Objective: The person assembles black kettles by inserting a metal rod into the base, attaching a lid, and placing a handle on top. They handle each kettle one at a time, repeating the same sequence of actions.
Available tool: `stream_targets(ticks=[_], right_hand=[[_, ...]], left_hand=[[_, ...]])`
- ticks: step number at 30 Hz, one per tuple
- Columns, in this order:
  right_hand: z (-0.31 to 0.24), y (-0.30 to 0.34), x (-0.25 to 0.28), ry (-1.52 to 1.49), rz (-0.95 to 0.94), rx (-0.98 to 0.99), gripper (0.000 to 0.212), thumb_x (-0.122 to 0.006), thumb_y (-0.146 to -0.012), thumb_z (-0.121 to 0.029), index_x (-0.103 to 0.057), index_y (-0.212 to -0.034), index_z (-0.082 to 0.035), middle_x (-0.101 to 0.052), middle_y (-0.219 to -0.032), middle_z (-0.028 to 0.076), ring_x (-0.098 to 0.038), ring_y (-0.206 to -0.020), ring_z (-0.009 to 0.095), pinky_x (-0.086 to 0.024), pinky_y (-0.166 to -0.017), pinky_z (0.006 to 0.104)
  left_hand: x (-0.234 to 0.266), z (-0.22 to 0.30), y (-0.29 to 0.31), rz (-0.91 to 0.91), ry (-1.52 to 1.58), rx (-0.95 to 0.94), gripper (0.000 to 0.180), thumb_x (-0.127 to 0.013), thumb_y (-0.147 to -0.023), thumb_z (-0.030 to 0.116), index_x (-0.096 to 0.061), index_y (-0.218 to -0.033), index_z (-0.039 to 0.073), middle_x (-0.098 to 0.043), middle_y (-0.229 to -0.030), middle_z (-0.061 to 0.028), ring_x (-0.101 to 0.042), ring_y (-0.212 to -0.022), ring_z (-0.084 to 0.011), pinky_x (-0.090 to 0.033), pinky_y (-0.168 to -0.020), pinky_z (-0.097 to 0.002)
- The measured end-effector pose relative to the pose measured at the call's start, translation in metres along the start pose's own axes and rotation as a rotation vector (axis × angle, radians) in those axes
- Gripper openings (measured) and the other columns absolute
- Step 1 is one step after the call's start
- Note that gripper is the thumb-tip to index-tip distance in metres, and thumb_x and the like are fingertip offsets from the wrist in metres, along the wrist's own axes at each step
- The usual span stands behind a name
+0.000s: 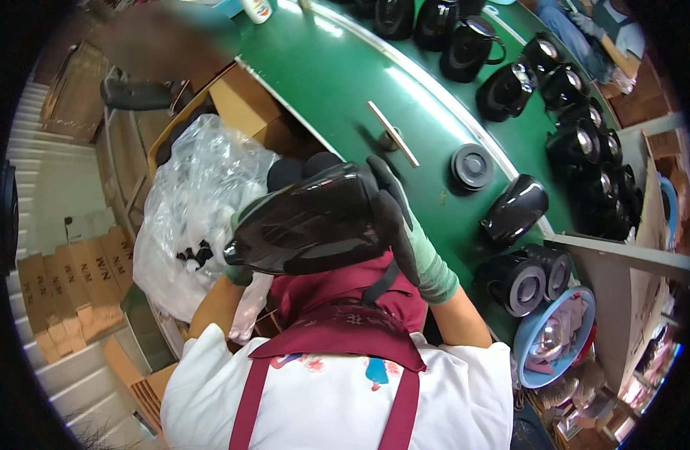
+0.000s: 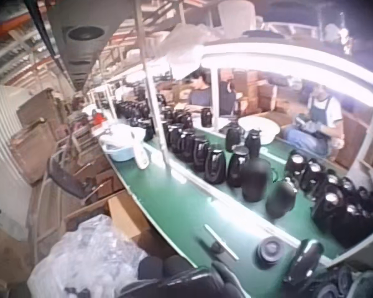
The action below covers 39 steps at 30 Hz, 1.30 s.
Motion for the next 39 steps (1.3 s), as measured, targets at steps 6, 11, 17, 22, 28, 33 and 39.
stream_targets(ticks=[6,11,17,22,28,33,39], right_hand=[[0.004,0.004,-0.012,0.273,0.128,0.162,0.057,-0.045,-0.109,-0.032,-0.04,-0.157,0.0,-0.044,-0.156,0.015,-0.044,-0.143,0.027,-0.033,-0.12,0.038],[-0.032,0.016,-0.045,0.633,-0.175,0.615,0.084,-0.075,-0.072,-0.039,-0.055,-0.143,-0.001,-0.039,-0.152,0.031,-0.044,-0.138,0.049,-0.034,-0.118,0.0541],[0.001,0.001,-0.008,0.32,-0.223,0.334,0.096,-0.065,-0.089,-0.05,-0.028,-0.161,0.0,-0.022,-0.168,0.024,-0.026,-0.155,0.039,-0.021,-0.125,0.0481],[0.077,0.0,0.038,0.322,-0.051,0.333,0.065,-0.054,-0.104,-0.015,-0.027,-0.162,-0.002,-0.034,-0.164,0.013,-0.036,-0.148,0.023,-0.029,-0.123,0.0393],[-0.042,-0.024,-0.022,-0.12,-0.119,0.006,0.082,-0.06,-0.098,-0.052,-0.035,-0.159,-0.004,-0.042,-0.157,0.011,-0.045,-0.141,0.022,-0.033,-0.12,0.038],[-0.018,-0.011,-0.024,-0.113,-0.125,-0.021,0.1,-0.055,-0.096,-0.071,-0.026,-0.163,-0.002,-0.035,-0.162,0.013,-0.038,-0.148,0.024,-0.029,-0.123,0.0395],[-0.005,0.011,-0.017,0.138,0.041,0.296,0.091,-0.057,-0.097,-0.06,-0.032,-0.159,0.001,-0.04,-0.16,0.018,-0.042,-0.146,0.029,-0.032,-0.121,0.042]], left_hand=[[-0.023,-0.011,0.008,-0.036,0.128,0.008,0.036,-0.068,-0.094,0.03,-0.071,-0.116,0.002,-0.07,-0.107,-0.0153,-0.069,-0.095,-0.0306,-0.056,-0.081,-0.0392],[-0.045,0.012,0.017,0.048,-0.45,-0.242,0.031,-0.063,-0.099,0.029,-0.07,-0.116,0.004,-0.068,-0.107,-0.0134,-0.068,-0.096,-0.0276,-0.055,-0.081,-0.0382],[-0.011,-0.029,-0.008,-0.014,0.311,0.022,0.042,-0.053,-0.105,0.033,-0.054,-0.136,0.004,-0.055,-0.133,-0.0134,-0.057,-0.118,-0.0273,-0.046,-0.1,-0.0401],[-0.015,-0.011,0.013,0.039,0.392,0.12,0.051,-0.056,-0.103,0.027,-0.05,-0.147,0.001,-0.056,-0.147,-0.0138,-0.058,-0.129,-0.0247,-0.047,-0.11,-0.0392],[-0.018,0.021,0.027,0.204,0.015,-0.026,0.048,-0.064,-0.098,0.022,-0.057,-0.141,0.001,-0.063,-0.136,-0.0121,-0.064,-0.12,-0.0231,-0.051,-0.103,-0.0372],[-0.039,0.072,0.027,0.182,-0.64,-0.363,0.047,-0.067,-0.095,0.019,-0.06,-0.138,0.001,-0.065,-0.13,-0.0107,-0.065,-0.114,-0.0229,-0.053,-0.1,-0.0367],[-0.037,0.035,0.024,0.141,-0.185,-0.147,0.047,-0.072,-0.09,0.016,-0.062,-0.134,0.002,-0.068,-0.123,-0.0091,-0.067,-0.108,-0.0227,-0.054,-0.095,-0.036]])
Point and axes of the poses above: each hand's wrist, its own y-axis away from the middle knuckle, its own x-axis out of the back of the hand, z = x × y, the point moved 6 cm from there along -y, towards the middle knuckle
